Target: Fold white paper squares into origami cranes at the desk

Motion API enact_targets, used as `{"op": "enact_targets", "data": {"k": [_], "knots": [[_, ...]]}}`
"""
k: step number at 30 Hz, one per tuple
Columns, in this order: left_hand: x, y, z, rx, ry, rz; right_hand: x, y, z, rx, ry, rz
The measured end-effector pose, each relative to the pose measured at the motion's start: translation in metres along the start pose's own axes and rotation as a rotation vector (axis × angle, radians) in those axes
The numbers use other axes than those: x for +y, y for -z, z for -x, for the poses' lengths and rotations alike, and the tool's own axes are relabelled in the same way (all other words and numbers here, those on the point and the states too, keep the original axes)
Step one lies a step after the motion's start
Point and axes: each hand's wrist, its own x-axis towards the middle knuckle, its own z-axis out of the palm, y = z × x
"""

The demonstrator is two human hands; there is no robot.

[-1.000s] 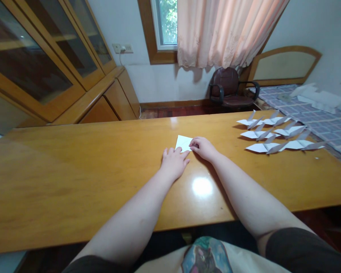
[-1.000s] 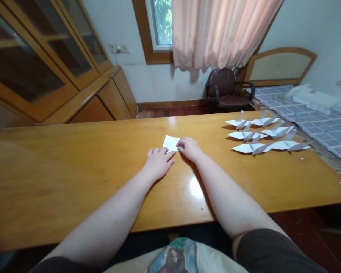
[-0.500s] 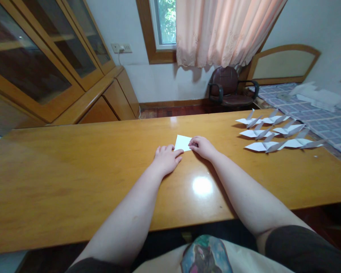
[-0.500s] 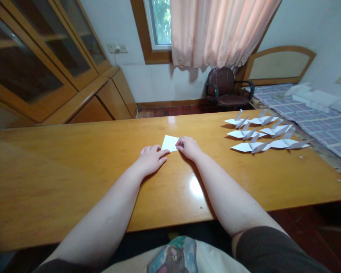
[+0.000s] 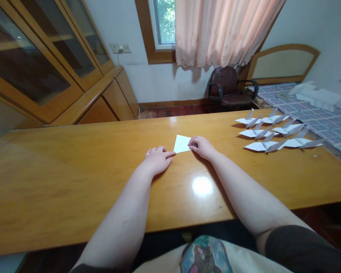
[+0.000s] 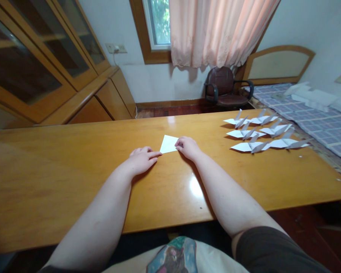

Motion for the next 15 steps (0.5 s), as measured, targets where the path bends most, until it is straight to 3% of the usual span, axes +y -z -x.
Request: {"op": "enact_targets", "data": {"k": [7, 12, 15], "knots": [[-0.009, 0.006, 0.002, 0.017, 0.035, -0.017, 0.000, 0.000, -0.001, -0.006, -0.012, -0.009], [0.004, 0.001, -0.003, 0.235, 0.065, -0.038, -0.001, 0.001, 0.000, 0.029, 0.013, 0.066], [0.019, -0.009, -0.006, 0.295, -0.141, 0.053, -0.002, 0.002, 0.002, 0.047, 0.072, 0.122]]}}
